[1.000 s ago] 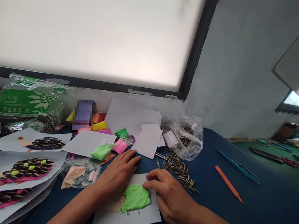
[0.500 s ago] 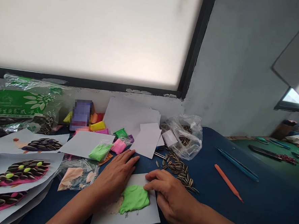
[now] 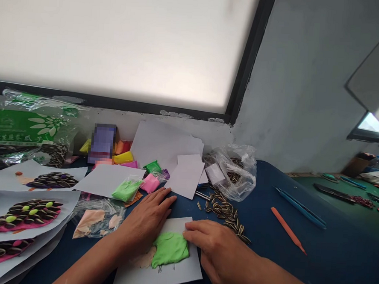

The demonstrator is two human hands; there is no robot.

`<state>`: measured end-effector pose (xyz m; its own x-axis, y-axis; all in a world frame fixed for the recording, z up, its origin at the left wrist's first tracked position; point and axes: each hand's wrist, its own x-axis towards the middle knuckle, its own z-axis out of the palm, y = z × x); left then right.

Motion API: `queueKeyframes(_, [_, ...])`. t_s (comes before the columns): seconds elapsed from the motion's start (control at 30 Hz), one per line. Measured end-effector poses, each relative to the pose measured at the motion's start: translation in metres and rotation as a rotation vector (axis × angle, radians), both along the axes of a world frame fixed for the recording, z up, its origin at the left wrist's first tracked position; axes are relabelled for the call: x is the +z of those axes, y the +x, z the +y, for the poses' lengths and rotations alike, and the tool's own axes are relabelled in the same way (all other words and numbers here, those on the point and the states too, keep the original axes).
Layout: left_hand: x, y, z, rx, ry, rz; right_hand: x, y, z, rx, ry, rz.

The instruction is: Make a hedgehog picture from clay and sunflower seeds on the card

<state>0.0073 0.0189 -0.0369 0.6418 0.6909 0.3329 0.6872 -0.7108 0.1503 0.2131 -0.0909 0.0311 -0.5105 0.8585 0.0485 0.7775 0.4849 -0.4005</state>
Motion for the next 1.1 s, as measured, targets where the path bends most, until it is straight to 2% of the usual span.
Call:
queueKeyframes(0.23, [0.002, -0.001, -0.001, -0.014, 0.029, 0.004, 0.001, -0.001, -0.003, 0.013, 0.015, -0.102])
queueKeyframes(0.47, [0.004, 0.0, -0.001, -0.004, 0.019, 0.043, 0.013, 0.001, 0.0, -0.017, -0.041, -0.037])
queueKeyframes(0.6, [0.002, -0.001, -0.001, -0.017, 0.041, 0.008, 0.016, 0.0, -0.001, 0.026, -0.062, -0.078])
queueKeyframes(0.77, [-0.001, -0.002, 0.0, -0.029, 0.065, -0.025, 0.015, 0.0, -0.003, 0.009, -0.045, -0.11])
queueKeyframes(0.87, [-0.003, -0.002, 0.0, -0.031, 0.07, -0.046, 0.021, 0.001, -0.005, 0.009, -0.071, -0.102])
queueKeyframes(1.1, [-0.002, -0.002, 0.0, -0.029, 0.053, -0.018, 0.04, -0.003, -0.016, -0.002, -0.114, -0.309])
